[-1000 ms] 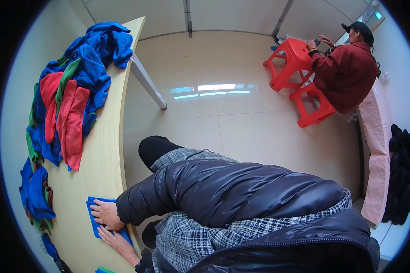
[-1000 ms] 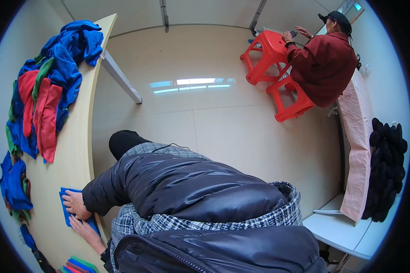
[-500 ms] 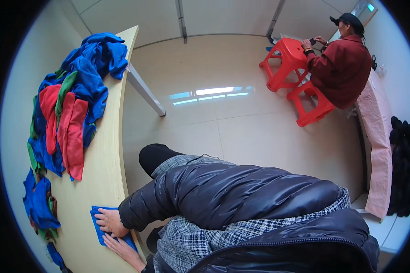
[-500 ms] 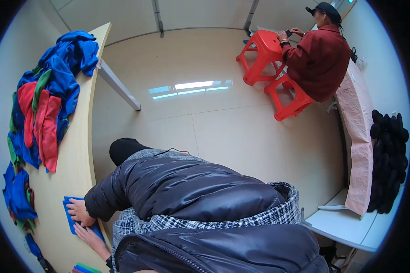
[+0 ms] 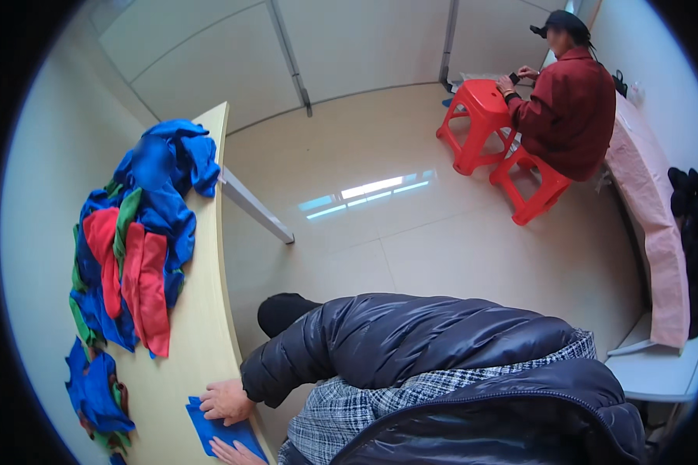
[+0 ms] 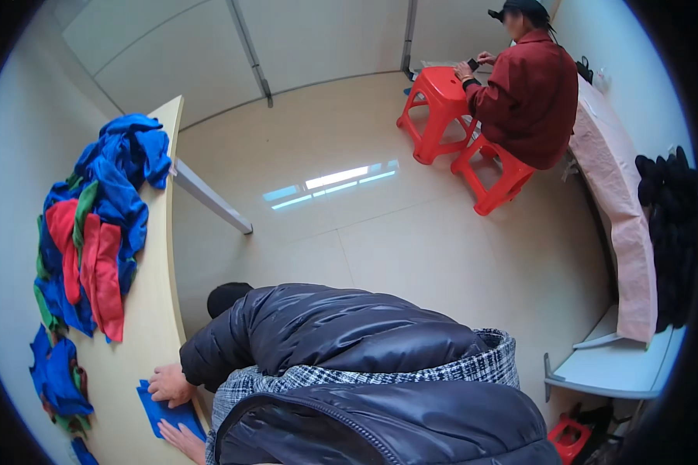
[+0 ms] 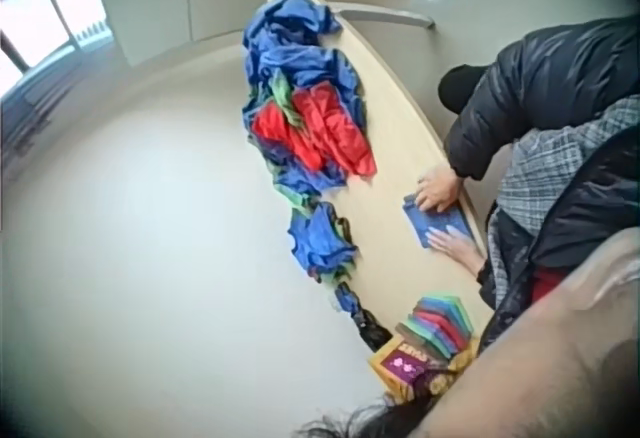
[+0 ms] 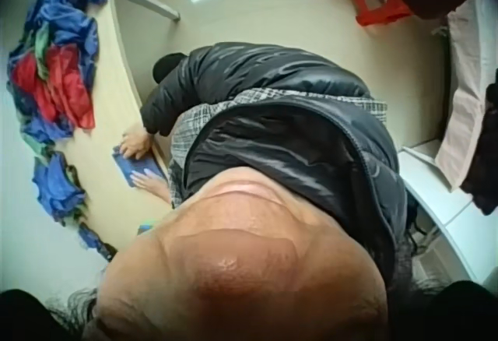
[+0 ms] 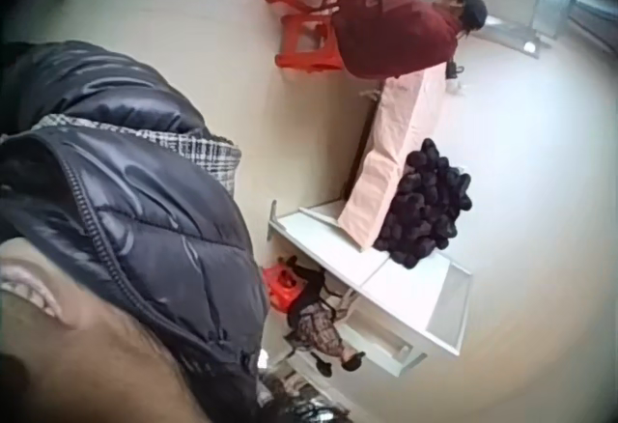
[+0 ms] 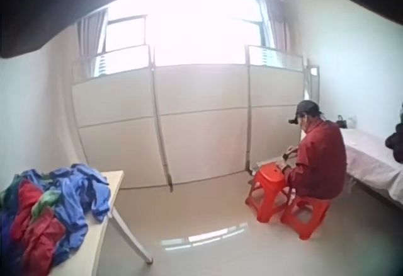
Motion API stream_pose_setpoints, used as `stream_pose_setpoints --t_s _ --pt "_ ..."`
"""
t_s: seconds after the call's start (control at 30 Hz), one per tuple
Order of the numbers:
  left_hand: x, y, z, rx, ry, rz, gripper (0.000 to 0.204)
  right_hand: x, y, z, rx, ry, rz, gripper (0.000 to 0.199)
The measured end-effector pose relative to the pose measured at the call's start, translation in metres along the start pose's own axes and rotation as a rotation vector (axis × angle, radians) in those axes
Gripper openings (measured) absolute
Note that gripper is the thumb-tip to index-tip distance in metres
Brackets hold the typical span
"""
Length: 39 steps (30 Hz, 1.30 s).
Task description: The person folds a brown cloth, a blue cloth, and a red cloth one at a time by hand, smoothing each one out on the table before folding it into a rectangle and placing it onto a stack.
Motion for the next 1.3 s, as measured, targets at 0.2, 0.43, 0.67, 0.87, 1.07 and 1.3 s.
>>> stream_pose_setpoints --t_s 0.2,0.43,0.67,0.87,1.07,1.3 --pt "0.007 0.001 0.014 0.029 0.167 0.165 0.053 -0.017 -0.028 -0.012 -0.028 0.045 0.051 0.042" --pt "0.012 0.003 0.022 0.055 -0.030 -0.057 0.055 -0.036 -0.036 -0.027 -0.044 -0.073 0.003 0.038" --pt "0.009 0.005 0.019 0.064 -0.053 -0.053 0.057 -0.035 -0.039 -0.027 -0.088 -0.178 -0.041 0.033" --pt "0.007 0.005 0.019 0.039 -0.052 -0.031 0.057 -0.034 -0.040 -0.025 -0.133 -0.175 -0.042 0.032" --pt "0.006 0.005 0.015 0.068 -0.130 -0.059 0.057 -0.032 -0.039 -0.027 -0.056 -0.112 -0.022 0.032" --pt "0.001 0.005 0.013 0.066 -0.148 -0.069 0.058 -0.031 -0.040 -0.029 -0.066 -0.130 -0.026 0.032"
Point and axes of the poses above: each hand's wrist, its own y-axis towards the middle knuckle, its own z-axis out of the palm, x = y × z, the point moved 3 cm from there along y, towards the middle knuckle, and after that the axes turned 9 degrees about -z, right-handed, at the moved point
